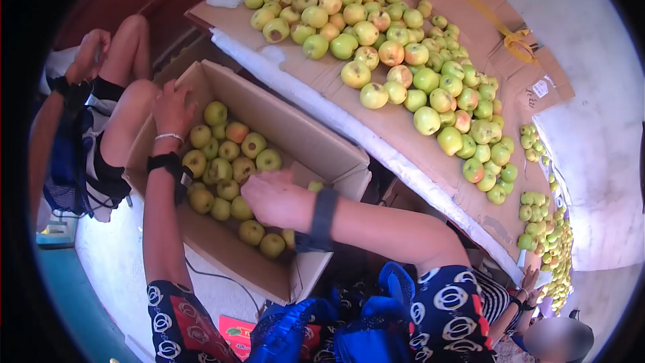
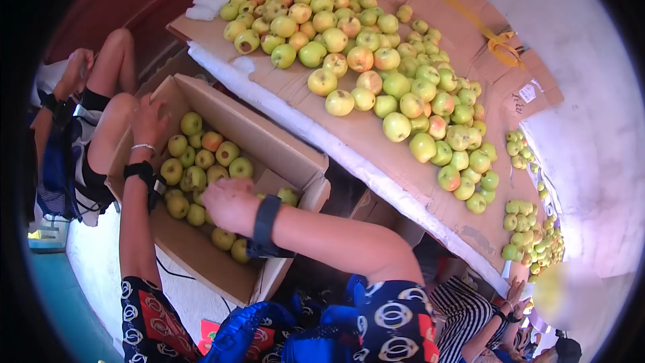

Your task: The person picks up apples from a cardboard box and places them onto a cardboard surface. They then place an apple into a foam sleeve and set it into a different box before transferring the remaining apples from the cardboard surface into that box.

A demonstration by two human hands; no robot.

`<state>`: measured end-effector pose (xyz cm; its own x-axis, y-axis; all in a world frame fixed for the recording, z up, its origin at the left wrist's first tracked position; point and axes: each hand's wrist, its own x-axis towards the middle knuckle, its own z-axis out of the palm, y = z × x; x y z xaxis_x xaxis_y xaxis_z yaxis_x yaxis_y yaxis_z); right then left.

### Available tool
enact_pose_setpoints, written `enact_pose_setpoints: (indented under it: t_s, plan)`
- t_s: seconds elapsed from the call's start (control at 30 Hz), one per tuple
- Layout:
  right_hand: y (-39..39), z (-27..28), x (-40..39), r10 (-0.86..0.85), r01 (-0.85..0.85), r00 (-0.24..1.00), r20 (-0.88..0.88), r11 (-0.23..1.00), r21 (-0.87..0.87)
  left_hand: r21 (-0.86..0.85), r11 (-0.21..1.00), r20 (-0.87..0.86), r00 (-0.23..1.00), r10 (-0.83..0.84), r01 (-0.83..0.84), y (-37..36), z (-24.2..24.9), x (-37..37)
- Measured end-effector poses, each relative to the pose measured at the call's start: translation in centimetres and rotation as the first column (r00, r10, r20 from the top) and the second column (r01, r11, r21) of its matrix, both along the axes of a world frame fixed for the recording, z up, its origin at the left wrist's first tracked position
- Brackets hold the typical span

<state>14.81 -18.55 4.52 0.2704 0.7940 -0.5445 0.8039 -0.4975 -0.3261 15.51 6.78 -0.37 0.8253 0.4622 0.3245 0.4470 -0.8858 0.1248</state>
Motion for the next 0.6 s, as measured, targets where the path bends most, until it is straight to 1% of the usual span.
enact_pose_setpoints:
  t_s: [0.03,0.07,0.1,0.13,0.17,0.2,0.27,0.4,0.53,0.6]
  plan:
    - [-0.1,-2.6,0.4,0.005,-0.004,1.000,-0.027,0.999,0.034,0.003,1.000,0.020,1.000,0.000,0.000,-0.3,0.1,0.2]
    - [1.1,-4.3,1.5,0.019,-0.031,0.996,-0.082,0.988,-0.152,0.019,1.000,0.019,1.000,0.006,-0.006,-0.5,0.1,0.1]
    - [1.1,-6.8,2.9,0.037,-0.049,0.988,-0.153,0.996,-0.071,0.040,0.999,0.011,1.000,0.015,-0.015,-0.5,0.2,-0.1]
    - [2.8,-8.6,3.7,-0.009,-0.027,0.996,-0.091,0.921,-0.389,0.027,1.000,0.007,1.000,0.013,-0.013,-0.8,0.5,-0.4]
    - [3.5,-10.0,4.3,-0.035,-0.009,0.996,-0.077,0.860,-0.510,0.038,0.999,0.008,1.000,0.023,-0.023,-0.8,0.7,-0.5]
    - [3.4,-11.0,4.7,-0.067,0.012,0.995,-0.079,0.831,-0.556,0.015,1.000,0.011,1.000,0.005,-0.005,-0.8,0.7,-0.5]
    - [2.9,-12.0,5.0,-0.123,0.042,0.988,-0.097,0.804,-0.594,-0.003,1.000,0.026,1.000,-0.012,0.012,-0.6,0.4,-0.5]
    - [1.4,-12.3,5.5,-0.264,0.084,0.949,-0.175,0.742,-0.665,-0.016,1.000,0.028,1.000,0.012,-0.012,-0.9,0.8,-0.4]
    - [0.7,-12.5,6.4,-0.423,0.132,0.872,-0.246,0.687,-0.715,-0.014,0.999,0.002,1.000,0.028,-0.028,-0.7,1.0,-0.6]
    - [0.2,-12.5,6.9,-0.495,0.159,0.826,-0.269,0.662,-0.732,-0.025,1.000,0.016,1.000,0.005,-0.005,-0.9,1.1,-0.5]
